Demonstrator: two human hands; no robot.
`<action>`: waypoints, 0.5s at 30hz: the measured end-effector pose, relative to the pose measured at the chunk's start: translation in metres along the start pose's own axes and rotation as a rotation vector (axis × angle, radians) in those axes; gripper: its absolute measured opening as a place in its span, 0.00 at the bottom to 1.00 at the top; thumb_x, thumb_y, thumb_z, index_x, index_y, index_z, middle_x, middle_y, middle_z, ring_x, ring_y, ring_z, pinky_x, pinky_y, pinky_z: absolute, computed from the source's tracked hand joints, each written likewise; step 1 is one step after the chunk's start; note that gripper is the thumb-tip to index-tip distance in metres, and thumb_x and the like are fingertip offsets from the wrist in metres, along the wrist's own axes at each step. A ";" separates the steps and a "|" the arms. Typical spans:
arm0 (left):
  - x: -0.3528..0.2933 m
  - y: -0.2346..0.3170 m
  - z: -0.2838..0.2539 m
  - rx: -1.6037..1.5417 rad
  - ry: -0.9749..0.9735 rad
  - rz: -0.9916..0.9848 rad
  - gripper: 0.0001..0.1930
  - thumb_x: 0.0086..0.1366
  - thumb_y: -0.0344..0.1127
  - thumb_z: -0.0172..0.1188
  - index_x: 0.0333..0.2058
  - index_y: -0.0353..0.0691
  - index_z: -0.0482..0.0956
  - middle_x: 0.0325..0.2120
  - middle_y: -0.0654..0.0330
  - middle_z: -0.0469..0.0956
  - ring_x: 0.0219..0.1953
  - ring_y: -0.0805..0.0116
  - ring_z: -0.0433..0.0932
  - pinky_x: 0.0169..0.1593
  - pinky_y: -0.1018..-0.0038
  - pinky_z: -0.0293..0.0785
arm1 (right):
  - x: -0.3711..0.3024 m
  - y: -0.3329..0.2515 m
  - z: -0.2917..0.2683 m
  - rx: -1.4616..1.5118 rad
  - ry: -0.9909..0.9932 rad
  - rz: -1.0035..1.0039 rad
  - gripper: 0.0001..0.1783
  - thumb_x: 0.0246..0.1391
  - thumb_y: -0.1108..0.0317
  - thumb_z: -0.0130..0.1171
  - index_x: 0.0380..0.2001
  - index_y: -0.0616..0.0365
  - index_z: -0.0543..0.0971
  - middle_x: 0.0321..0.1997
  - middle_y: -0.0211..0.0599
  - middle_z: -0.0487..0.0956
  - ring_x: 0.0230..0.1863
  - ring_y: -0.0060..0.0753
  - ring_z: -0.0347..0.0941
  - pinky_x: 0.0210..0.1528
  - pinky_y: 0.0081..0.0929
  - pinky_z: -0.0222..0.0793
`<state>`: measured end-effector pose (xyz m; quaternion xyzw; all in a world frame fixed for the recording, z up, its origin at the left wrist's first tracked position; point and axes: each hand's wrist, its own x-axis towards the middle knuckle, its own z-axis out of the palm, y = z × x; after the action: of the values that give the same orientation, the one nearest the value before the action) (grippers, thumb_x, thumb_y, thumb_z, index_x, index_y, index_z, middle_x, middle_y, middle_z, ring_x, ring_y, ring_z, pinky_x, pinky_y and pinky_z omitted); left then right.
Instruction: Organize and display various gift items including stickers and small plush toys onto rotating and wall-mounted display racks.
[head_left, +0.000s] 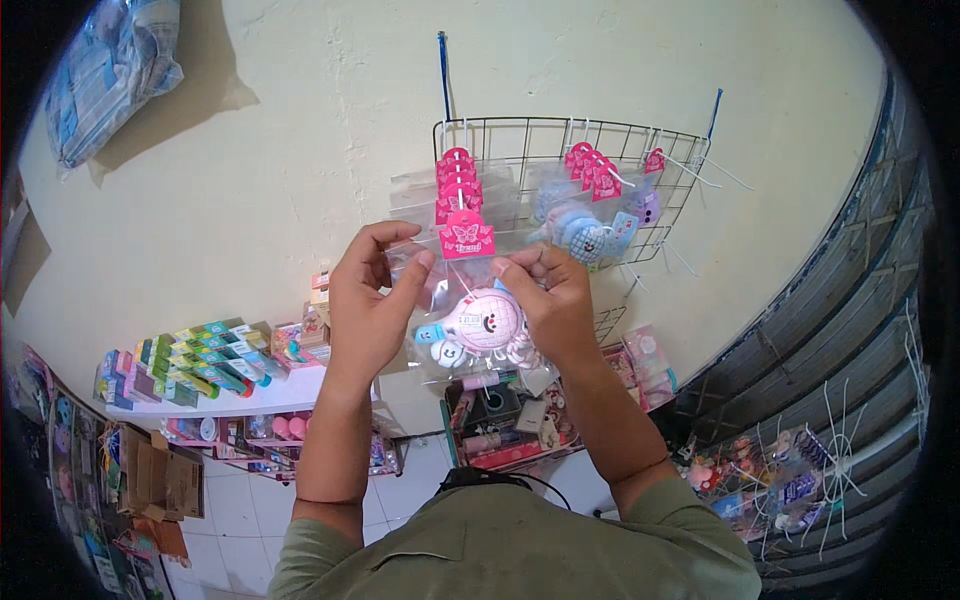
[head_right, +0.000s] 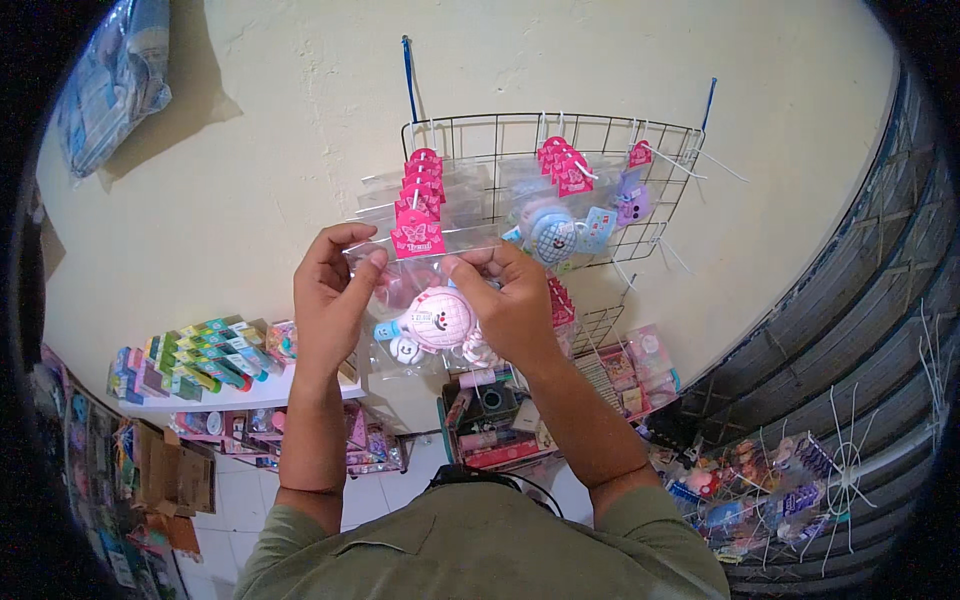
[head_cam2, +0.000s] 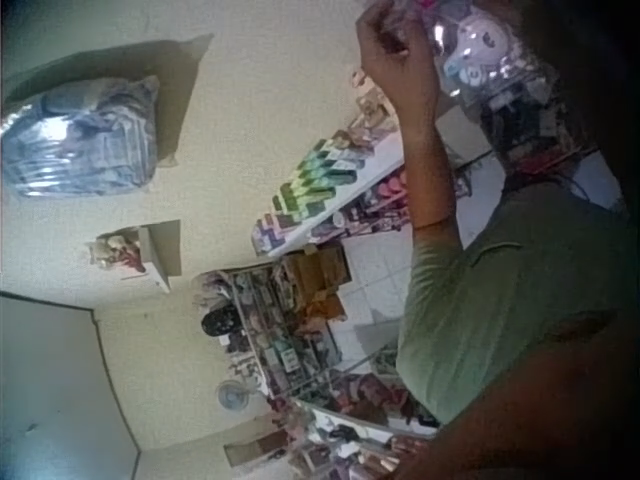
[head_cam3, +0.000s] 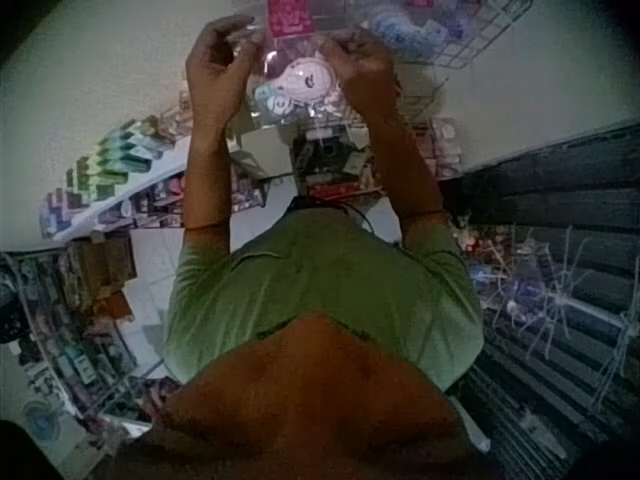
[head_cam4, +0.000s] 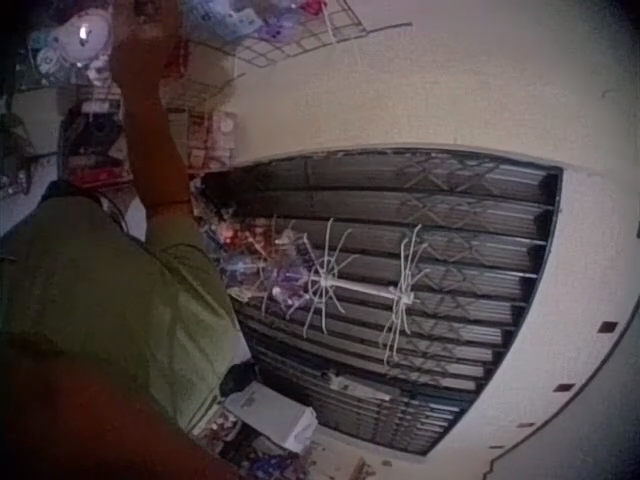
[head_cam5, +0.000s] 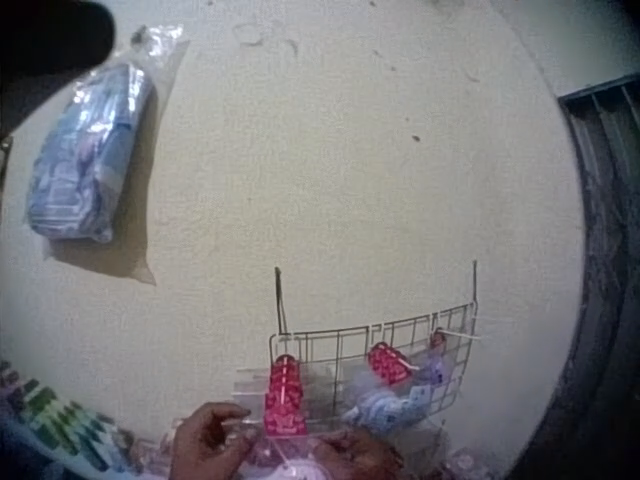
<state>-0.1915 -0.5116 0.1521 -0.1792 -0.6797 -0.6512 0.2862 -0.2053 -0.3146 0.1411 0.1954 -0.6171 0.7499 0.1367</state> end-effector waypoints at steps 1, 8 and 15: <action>0.000 0.000 0.000 -0.005 0.004 -0.004 0.13 0.66 0.28 0.63 0.49 0.34 0.77 0.34 0.65 0.77 0.31 0.82 0.73 0.34 0.82 0.69 | -0.001 -0.003 -0.002 -0.040 0.010 -0.017 0.05 0.57 0.72 0.66 0.31 0.64 0.82 0.27 0.29 0.81 0.28 0.15 0.73 0.31 0.18 0.68; -0.008 0.007 -0.003 0.010 0.019 0.088 0.11 0.68 0.27 0.61 0.48 0.33 0.77 0.33 0.65 0.76 0.35 0.79 0.75 0.42 0.79 0.72 | 0.000 -0.021 -0.100 -0.068 0.226 -0.104 0.07 0.59 0.70 0.66 0.35 0.64 0.80 0.31 0.31 0.82 0.30 0.18 0.76 0.34 0.20 0.72; -0.018 0.008 0.045 -0.051 -0.219 0.045 0.11 0.63 0.26 0.65 0.44 0.33 0.79 0.34 0.63 0.79 0.35 0.77 0.75 0.41 0.79 0.72 | 0.024 -0.038 -0.143 -0.059 0.153 -0.012 0.08 0.60 0.69 0.65 0.37 0.63 0.80 0.32 0.30 0.81 0.31 0.20 0.76 0.36 0.21 0.73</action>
<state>-0.1799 -0.4639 0.1475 -0.2717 -0.6860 -0.6381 0.2200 -0.2274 -0.1682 0.1626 0.1370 -0.6254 0.7434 0.1935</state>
